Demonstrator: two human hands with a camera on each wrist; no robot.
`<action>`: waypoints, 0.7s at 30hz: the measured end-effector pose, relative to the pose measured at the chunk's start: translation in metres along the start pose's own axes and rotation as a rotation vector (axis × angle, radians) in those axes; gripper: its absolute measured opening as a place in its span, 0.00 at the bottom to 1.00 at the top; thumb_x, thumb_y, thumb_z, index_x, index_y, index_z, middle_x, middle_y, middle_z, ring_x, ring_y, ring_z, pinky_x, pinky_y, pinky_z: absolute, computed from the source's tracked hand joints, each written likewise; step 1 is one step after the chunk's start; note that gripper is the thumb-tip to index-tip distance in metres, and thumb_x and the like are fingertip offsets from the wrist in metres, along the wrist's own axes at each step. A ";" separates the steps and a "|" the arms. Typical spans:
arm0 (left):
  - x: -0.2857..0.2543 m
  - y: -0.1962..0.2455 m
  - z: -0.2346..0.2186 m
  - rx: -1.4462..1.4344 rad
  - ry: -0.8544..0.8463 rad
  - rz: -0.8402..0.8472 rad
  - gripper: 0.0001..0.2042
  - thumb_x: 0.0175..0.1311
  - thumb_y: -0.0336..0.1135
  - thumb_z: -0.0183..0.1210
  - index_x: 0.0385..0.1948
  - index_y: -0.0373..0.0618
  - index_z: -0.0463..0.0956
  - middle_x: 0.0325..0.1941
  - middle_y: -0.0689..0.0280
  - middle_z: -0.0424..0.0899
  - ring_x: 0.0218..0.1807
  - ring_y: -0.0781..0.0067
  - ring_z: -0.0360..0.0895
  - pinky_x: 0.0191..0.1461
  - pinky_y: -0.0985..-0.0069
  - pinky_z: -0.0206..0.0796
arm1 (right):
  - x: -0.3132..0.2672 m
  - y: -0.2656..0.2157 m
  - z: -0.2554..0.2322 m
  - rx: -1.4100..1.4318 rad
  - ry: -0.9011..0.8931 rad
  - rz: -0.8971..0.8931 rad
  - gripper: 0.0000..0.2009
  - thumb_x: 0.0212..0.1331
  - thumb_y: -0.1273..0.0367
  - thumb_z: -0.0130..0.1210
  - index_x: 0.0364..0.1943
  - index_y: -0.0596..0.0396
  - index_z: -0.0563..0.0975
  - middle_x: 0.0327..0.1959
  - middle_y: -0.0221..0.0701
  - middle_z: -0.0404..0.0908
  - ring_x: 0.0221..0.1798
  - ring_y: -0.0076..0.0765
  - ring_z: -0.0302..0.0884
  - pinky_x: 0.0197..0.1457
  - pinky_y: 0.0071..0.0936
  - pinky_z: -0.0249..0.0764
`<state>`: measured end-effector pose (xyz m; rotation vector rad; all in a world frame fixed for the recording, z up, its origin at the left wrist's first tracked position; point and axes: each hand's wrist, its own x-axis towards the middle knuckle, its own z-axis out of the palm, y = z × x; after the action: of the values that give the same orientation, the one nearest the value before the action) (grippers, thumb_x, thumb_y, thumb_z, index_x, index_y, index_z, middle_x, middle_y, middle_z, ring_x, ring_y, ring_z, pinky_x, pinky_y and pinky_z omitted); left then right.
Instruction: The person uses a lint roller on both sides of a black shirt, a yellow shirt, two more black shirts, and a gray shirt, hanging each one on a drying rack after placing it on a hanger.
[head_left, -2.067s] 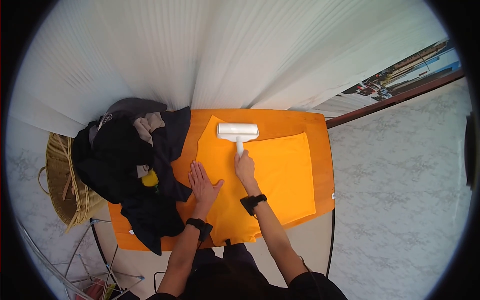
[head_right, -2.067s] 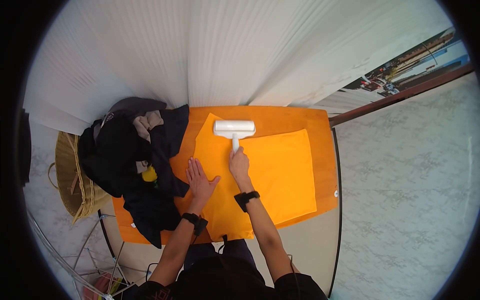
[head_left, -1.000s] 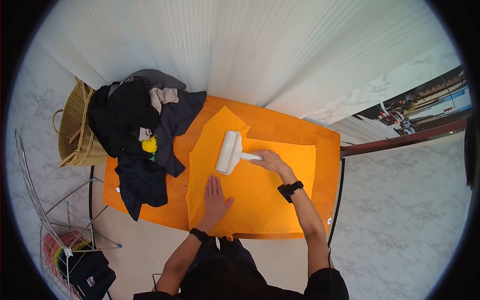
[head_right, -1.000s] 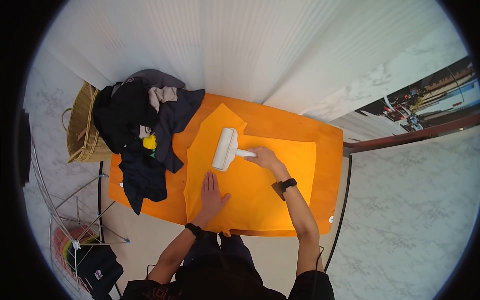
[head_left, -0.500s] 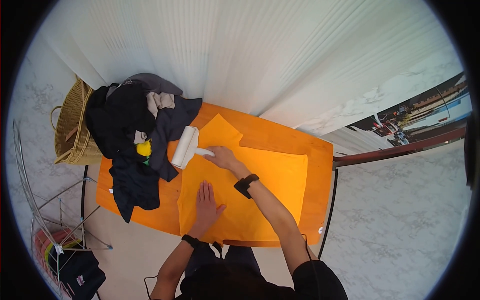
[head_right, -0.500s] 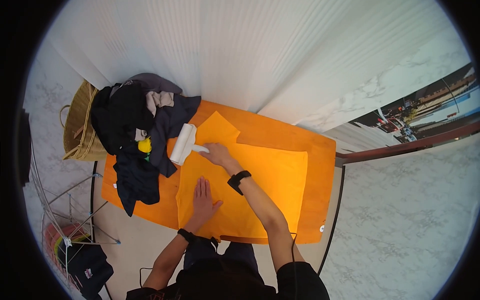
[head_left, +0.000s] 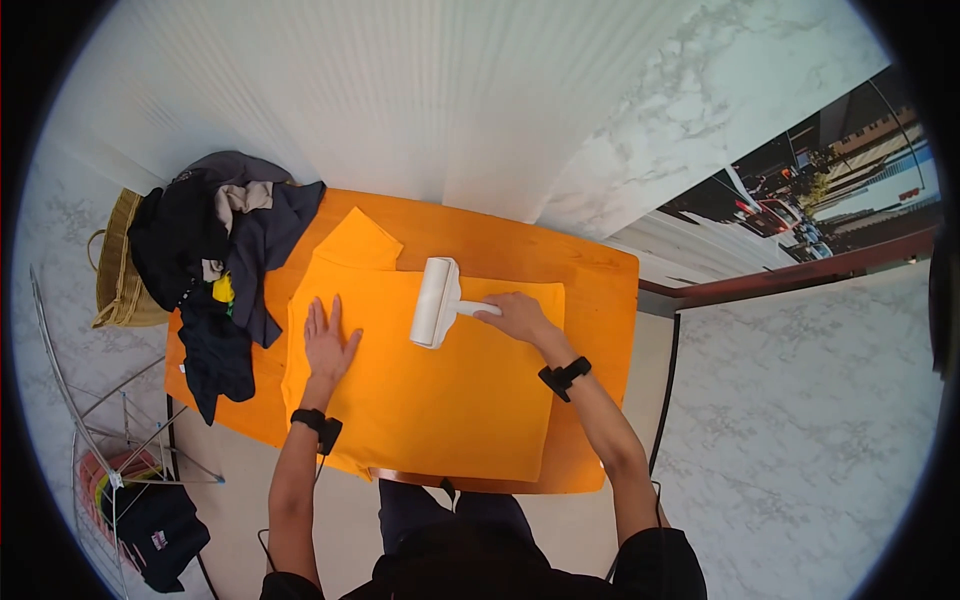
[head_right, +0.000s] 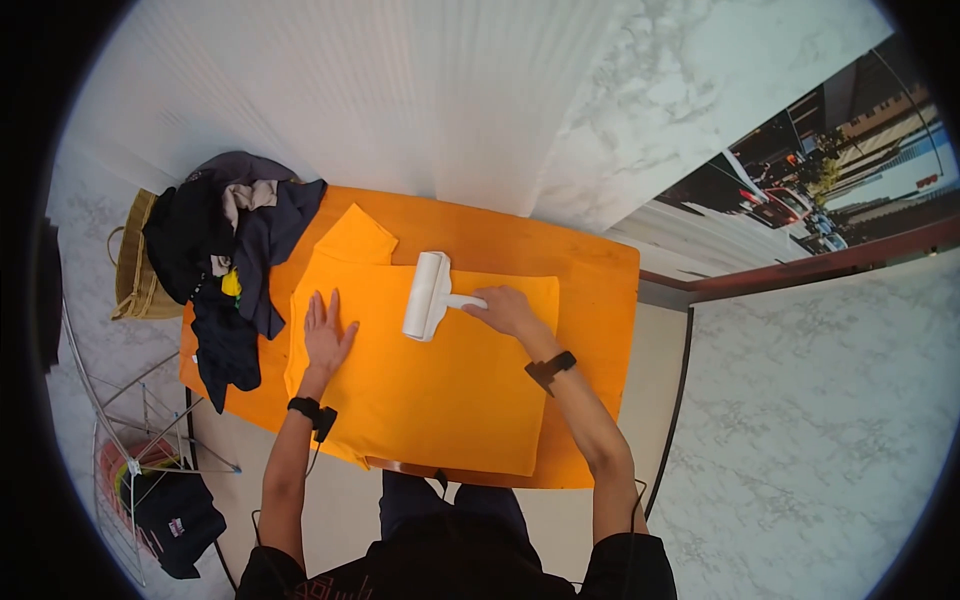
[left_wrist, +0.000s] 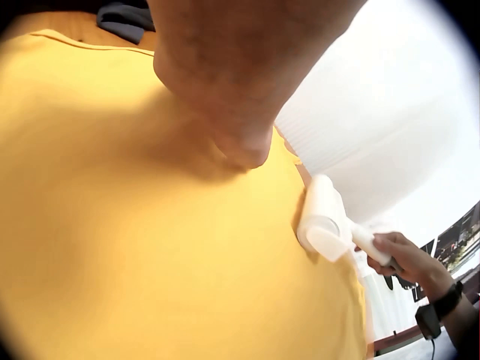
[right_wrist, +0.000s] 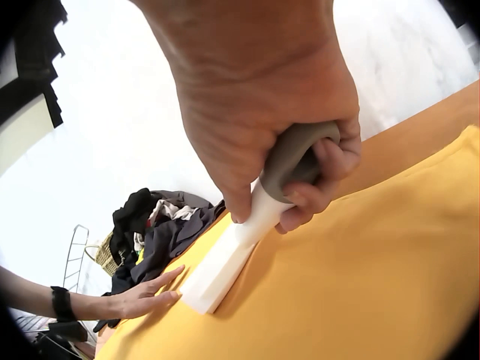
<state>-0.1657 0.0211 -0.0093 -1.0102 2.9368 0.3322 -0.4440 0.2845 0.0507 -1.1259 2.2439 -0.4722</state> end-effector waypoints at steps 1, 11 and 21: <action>0.003 0.002 -0.006 0.034 -0.047 -0.034 0.39 0.65 0.57 0.54 0.75 0.55 0.50 0.79 0.46 0.42 0.79 0.46 0.41 0.78 0.55 0.40 | -0.008 0.010 -0.009 -0.007 -0.005 0.032 0.19 0.63 0.50 0.54 0.43 0.49 0.82 0.38 0.39 0.84 0.44 0.49 0.80 0.46 0.44 0.75; 0.007 0.002 -0.002 0.020 -0.109 -0.079 0.42 0.61 0.59 0.57 0.75 0.57 0.49 0.79 0.46 0.38 0.80 0.47 0.37 0.78 0.52 0.38 | -0.107 0.116 -0.081 0.095 -0.026 0.270 0.21 0.61 0.50 0.58 0.48 0.50 0.82 0.35 0.38 0.84 0.40 0.47 0.81 0.44 0.38 0.73; -0.016 0.006 0.005 -0.068 0.044 -0.060 0.44 0.63 0.58 0.55 0.75 0.44 0.46 0.79 0.45 0.39 0.80 0.46 0.38 0.78 0.53 0.37 | -0.159 0.116 -0.083 0.157 0.077 0.394 0.18 0.60 0.55 0.62 0.46 0.53 0.83 0.30 0.35 0.84 0.33 0.36 0.80 0.39 0.31 0.73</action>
<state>-0.1566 0.0365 -0.0117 -1.1251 2.9451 0.4165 -0.4917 0.4854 0.1056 -0.5746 2.3715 -0.5205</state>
